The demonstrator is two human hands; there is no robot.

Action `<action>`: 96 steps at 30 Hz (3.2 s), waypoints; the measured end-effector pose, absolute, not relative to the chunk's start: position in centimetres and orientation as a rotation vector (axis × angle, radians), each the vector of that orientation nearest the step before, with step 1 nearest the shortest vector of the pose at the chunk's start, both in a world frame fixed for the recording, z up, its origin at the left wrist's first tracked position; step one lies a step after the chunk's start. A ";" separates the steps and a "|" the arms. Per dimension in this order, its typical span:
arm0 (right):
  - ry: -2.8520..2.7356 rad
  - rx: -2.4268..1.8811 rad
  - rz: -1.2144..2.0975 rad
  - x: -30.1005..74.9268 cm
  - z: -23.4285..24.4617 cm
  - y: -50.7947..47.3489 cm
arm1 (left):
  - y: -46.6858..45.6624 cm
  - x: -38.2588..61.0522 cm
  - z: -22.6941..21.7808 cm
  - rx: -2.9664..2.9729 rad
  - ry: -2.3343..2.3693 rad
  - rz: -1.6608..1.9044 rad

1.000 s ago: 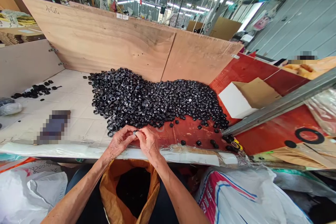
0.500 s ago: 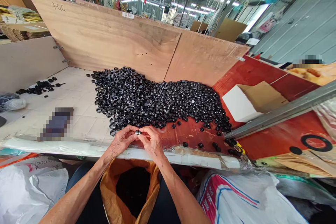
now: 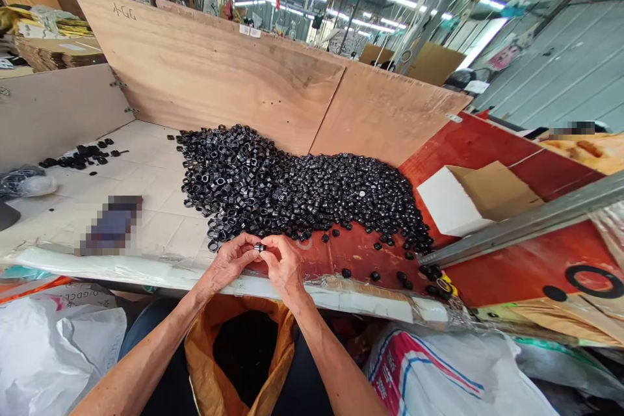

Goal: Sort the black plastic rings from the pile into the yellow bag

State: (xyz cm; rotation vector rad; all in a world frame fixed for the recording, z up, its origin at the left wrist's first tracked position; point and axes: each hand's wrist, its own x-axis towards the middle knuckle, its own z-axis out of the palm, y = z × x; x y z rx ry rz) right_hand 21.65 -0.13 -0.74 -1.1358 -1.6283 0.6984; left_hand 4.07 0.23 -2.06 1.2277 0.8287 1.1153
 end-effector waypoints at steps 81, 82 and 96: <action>-1.553 -1.091 0.980 20.4 -2.0 -0.1 | -1.3 2.3 -2.0 1.192 1.012 1.212; -1.565 -1.084 0.960 20.5 -1.9 -0.1 | -1.3 2.2 -2.1 1.190 1.008 1.224; -1.576 -1.057 0.920 20.1 -1.6 -0.3 | -1.2 2.3 -3.0 1.157 0.957 1.228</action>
